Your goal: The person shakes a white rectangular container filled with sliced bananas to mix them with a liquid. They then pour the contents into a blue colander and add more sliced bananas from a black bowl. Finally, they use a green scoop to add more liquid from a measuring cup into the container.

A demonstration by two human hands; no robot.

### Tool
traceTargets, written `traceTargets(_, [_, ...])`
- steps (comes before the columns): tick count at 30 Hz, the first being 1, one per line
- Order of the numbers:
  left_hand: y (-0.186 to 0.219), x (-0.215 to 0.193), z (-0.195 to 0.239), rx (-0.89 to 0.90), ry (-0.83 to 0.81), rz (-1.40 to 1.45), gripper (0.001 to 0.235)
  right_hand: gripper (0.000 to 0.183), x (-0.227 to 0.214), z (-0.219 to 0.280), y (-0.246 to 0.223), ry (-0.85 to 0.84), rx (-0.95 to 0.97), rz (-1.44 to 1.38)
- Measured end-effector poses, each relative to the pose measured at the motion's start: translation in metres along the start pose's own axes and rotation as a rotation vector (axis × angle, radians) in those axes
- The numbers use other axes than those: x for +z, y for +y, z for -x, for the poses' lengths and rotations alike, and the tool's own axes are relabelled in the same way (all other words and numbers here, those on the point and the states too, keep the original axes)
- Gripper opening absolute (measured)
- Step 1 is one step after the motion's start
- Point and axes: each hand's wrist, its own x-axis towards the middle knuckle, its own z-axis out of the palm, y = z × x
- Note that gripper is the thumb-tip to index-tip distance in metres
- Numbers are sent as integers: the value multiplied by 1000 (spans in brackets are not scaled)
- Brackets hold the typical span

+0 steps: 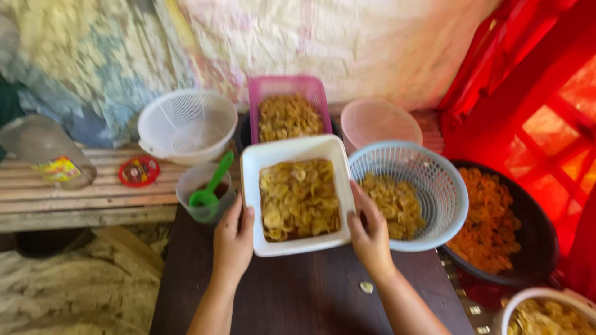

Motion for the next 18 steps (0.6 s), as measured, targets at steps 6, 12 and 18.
traceTargets(6, [1, 4, -2, -84, 25, 36, 44, 62, 1, -10, -2, -31, 254, -26])
traceTargets(12, [0, 13, -16, -244, -32, 124, 41, 62, -3, -24, 0, -49, 246, 12])
traceTargets(18, [-12, 21, -21, -314, -88, 95, 43, 56, -1, -26, 30, -41, 422, 19])
